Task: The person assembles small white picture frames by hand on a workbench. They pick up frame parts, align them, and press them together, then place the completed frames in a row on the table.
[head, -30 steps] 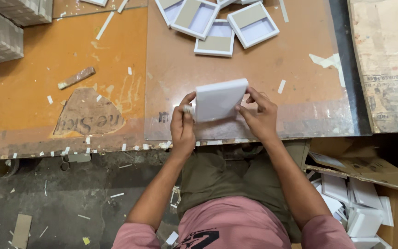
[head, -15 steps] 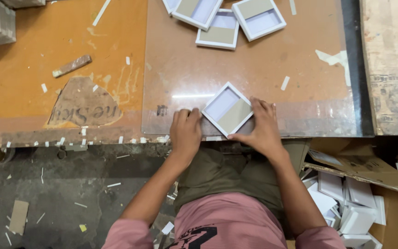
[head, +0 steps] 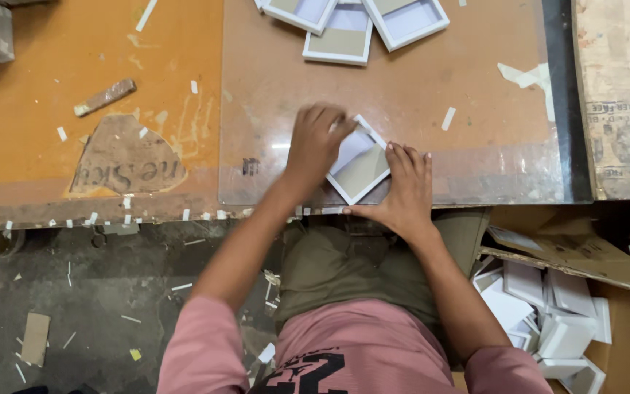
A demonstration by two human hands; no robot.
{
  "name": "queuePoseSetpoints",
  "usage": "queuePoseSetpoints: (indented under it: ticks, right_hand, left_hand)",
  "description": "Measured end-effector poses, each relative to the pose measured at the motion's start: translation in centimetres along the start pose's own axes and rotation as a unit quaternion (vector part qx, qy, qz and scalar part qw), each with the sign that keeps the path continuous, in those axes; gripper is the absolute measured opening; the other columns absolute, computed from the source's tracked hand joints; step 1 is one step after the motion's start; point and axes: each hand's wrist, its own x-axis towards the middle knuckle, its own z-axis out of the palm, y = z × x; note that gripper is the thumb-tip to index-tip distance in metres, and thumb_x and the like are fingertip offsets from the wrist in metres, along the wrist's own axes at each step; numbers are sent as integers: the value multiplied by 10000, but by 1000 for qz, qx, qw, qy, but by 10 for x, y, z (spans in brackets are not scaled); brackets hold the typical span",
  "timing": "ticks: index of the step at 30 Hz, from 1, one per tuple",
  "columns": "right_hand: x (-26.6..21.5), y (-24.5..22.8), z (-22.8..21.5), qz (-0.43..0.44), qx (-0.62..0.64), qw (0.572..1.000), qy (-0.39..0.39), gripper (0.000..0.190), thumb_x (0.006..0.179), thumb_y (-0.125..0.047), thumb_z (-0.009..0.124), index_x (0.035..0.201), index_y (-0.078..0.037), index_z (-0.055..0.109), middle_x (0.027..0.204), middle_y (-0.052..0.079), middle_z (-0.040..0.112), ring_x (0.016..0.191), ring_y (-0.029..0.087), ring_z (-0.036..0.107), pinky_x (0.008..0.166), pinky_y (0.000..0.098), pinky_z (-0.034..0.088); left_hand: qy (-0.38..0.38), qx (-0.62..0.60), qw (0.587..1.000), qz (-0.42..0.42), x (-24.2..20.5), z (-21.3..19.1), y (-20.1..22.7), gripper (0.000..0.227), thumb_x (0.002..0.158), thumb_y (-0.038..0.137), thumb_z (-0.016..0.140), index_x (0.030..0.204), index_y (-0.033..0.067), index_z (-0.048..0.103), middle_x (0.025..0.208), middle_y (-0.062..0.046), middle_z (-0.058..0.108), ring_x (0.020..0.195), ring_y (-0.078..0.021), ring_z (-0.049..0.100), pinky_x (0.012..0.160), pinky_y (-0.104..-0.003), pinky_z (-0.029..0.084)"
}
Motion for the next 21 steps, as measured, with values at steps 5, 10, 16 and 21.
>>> queuePoseSetpoints:
  ticks: [5,10,16,21]
  right_hand:
    - [9,-11,0,40,-10,999,-14,1314,452,-741,872,1416,69,497,1462,200,517,1430,366,387,1231,619,140]
    - [6,-8,-1,55,-21,998,-21,1327,452,-724,873,1443,57,460,1437,201,491,1401,366,398,1220,614,140]
    - [-3,-1,17,80,34,996,28,1507,412,-684,896,1538,80,249,1441,217,477,1396,387,410,1251,588,147]
    - [-4,16,30,75,32,996,24,1486,444,-683,916,1510,93,230,1548,242,404,1461,393,357,1226,589,103]
  left_hand:
    - [-162,-91,980,77,22,20,-46,235,835,56,649,1044,47,756,990,-105,630,1023,-300,556,971,-418,429]
    - [-294,-74,952,31,-30,-60,-26,252,786,44,646,1020,35,742,896,-103,619,944,-312,557,892,-409,452]
    - [-114,-5,979,-170,6,3,-18,92,910,57,637,966,1,683,912,-208,615,884,-400,609,760,-492,504]
    - [-194,9,969,-152,21,63,37,190,786,28,609,943,-8,709,963,-212,658,908,-398,657,725,-495,546]
